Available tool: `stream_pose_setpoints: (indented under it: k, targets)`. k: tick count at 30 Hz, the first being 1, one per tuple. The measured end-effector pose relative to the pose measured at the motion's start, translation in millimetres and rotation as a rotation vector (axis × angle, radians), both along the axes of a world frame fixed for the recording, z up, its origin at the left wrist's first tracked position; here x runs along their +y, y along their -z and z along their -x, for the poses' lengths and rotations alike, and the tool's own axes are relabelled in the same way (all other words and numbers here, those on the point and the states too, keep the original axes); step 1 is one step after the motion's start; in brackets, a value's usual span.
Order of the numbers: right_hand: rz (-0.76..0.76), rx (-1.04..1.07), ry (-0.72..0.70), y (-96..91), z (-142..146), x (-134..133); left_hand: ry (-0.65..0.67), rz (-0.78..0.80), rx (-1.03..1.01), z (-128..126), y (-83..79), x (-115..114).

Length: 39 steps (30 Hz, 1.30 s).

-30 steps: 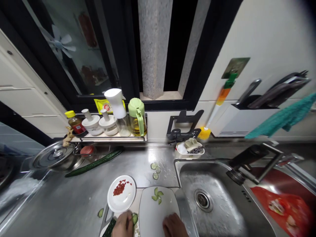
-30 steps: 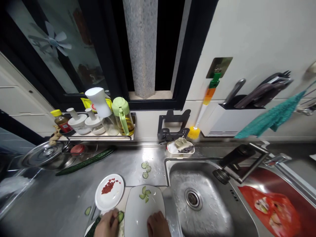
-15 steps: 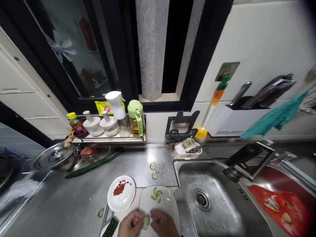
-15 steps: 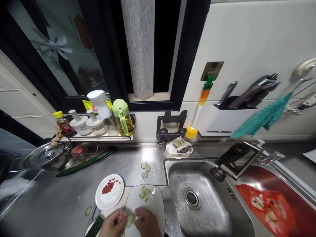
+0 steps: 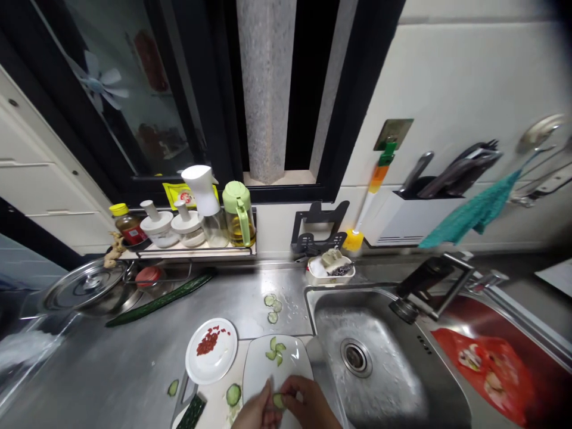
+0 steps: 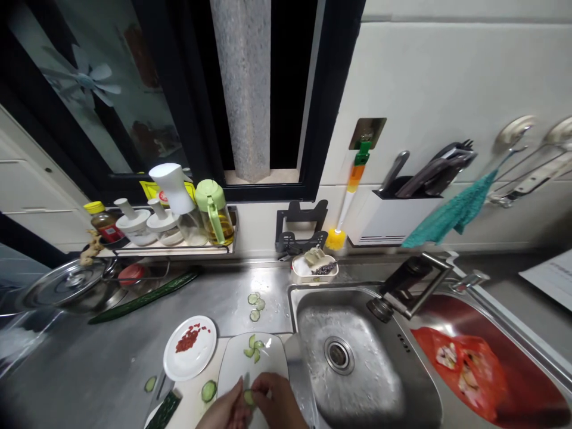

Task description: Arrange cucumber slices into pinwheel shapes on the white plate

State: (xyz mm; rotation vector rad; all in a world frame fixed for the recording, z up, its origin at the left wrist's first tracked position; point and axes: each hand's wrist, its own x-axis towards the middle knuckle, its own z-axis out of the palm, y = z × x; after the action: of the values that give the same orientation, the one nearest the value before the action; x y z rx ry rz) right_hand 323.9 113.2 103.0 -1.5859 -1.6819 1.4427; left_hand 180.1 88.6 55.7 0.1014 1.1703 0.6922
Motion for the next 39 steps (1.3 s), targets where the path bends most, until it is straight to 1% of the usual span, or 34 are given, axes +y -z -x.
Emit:
stream_pose_setpoints:
  k: [2,4,6,8,11,13,17,19,21,24,27,29,34,39]
  targets:
    - [-0.002,-0.011,-0.013,0.7,-5,0,-0.019,0.045,-0.079,-6,-10.0,3]
    - [0.005,-0.04,-0.025,-0.9,-10,2,-0.036,0.054,-0.139,-9,-19.5,6]
    - [0.013,-0.062,-0.037,-5.3,-15,4,-0.052,0.031,-0.173,-10,-26.0,8]
    - [0.013,-0.073,-0.049,-10.7,-19,7,-0.067,-0.006,-0.146,-11,-28.6,11]
    - [0.006,-0.093,-0.068,-14.8,-24,12,-0.073,-0.038,-0.033,-14,-26.0,14]
    - [-0.002,-0.116,-0.073,-13.1,-28,15,-0.045,-0.091,0.03,-16,-21.4,15]
    - [0.023,-0.17,-0.091,-5.9,-34,22,0.043,-0.279,0.206,-23,-10.5,17]
    - [0.029,-0.234,-0.114,-4.2,-37,26,0.062,-0.375,0.315,-26,-7.0,18]
    - [0.001,-0.334,-0.157,-3.8,-41,30,0.082,-0.457,0.422,-30,-5.8,19]
    - [-0.042,-0.45,-0.216,-2.2,-45,36,0.157,-0.535,0.615,-34,-6.7,20]
    - [-0.052,-0.541,-0.234,2.0,-48,42,0.26,-0.566,0.822,-38,-8.5,20]
    - [-0.053,-0.62,-0.241,3.8,-47,45,0.325,-0.571,0.917,-42,-9.7,21]
    - [-0.088,-0.794,-0.282,-2.1,-38,50,0.467,-0.568,1.048,-51,-11.4,22]
    - [-0.145,-0.841,-0.345,-8.8,-32,53,0.583,-0.535,1.146,-57,-7.0,23]
